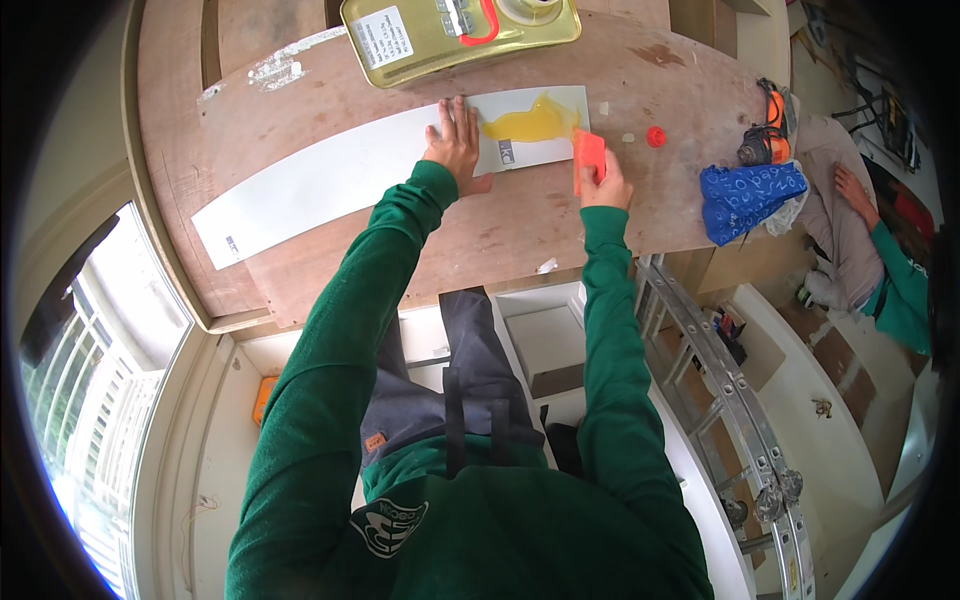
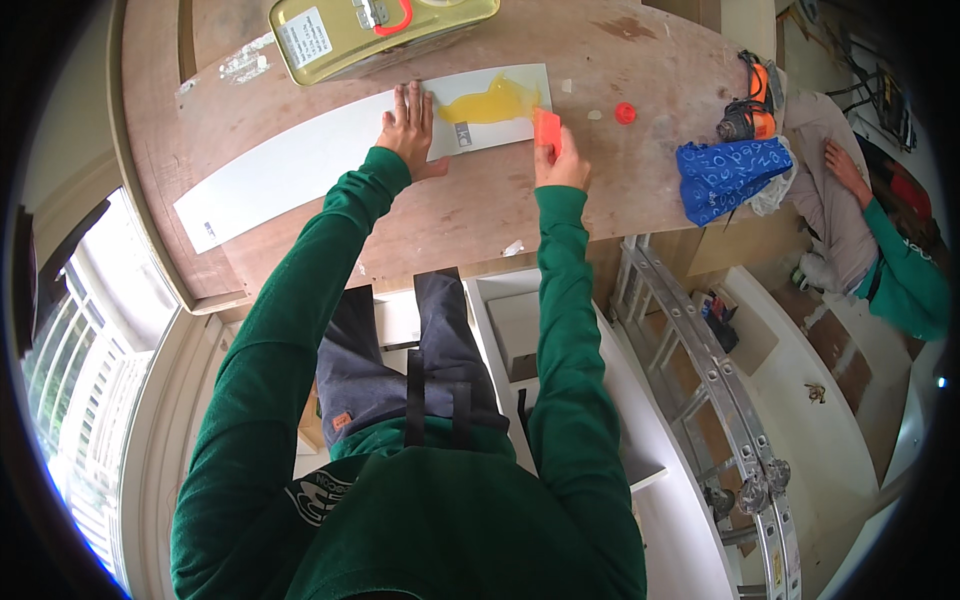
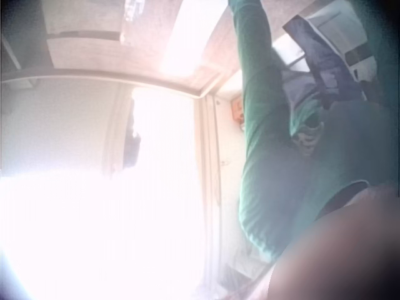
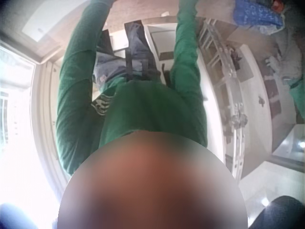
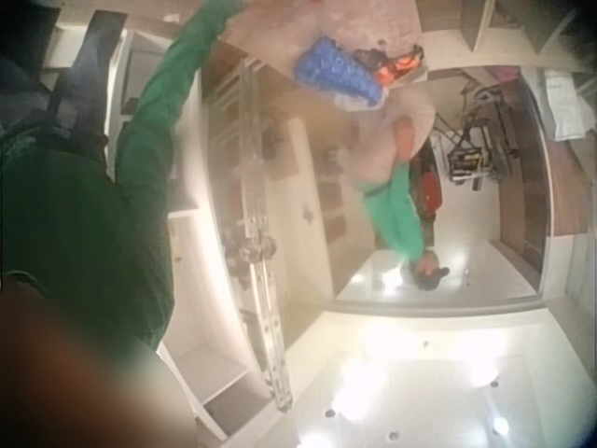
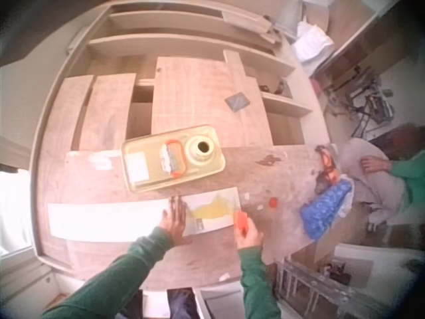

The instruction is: The person pours a yellow liquid from a plastic bottle onto a white rectangular board and spreads it evenly with a red sponge. They flip the board and repeat the application on the other side, then place the board on a wooden shelf.

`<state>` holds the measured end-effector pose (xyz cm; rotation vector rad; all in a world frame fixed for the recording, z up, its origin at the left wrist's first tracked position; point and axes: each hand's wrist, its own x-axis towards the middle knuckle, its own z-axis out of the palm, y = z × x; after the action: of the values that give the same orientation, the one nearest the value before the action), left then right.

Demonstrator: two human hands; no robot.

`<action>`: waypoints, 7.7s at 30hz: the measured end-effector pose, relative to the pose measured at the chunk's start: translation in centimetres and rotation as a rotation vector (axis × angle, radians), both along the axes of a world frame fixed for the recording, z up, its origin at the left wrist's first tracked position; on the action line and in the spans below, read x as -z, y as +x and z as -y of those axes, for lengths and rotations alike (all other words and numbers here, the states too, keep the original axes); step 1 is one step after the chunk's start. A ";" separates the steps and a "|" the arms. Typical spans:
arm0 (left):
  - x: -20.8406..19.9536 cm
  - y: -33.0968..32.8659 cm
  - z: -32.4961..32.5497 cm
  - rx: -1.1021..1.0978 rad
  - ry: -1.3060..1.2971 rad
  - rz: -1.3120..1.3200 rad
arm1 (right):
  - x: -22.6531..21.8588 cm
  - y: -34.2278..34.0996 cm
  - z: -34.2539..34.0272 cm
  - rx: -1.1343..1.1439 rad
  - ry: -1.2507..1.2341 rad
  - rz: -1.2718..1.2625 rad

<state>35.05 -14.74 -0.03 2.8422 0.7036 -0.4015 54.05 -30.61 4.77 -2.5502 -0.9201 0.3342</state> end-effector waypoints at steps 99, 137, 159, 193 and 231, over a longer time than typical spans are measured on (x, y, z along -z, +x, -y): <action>-5.9 -30.2 6.1 -0.872 -0.052 0.367 | 1.8 0.8 -5.7 -0.086 0.001 0.163; -2.2 -24.7 -8.7 -0.393 -0.074 -0.172 | 0.9 -5.1 -9.3 -0.324 -0.140 0.121; -2.0 -25.0 -9.0 -0.372 -0.094 -0.186 | 0.8 -11.0 -11.5 -0.403 -0.193 0.157; -2.2 -30.5 -7.9 -0.909 -0.071 0.384 | 0.7 -19.6 -15.3 -0.470 -0.099 0.063; -7.4 -41.0 18.4 -1.648 -0.388 0.288 | 0.7 -33.2 -20.0 -0.485 0.010 0.058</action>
<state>-5.93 -33.14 7.33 1.1768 2.1095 0.1561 20.90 -10.61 4.08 -2.3097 -1.5568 0.3918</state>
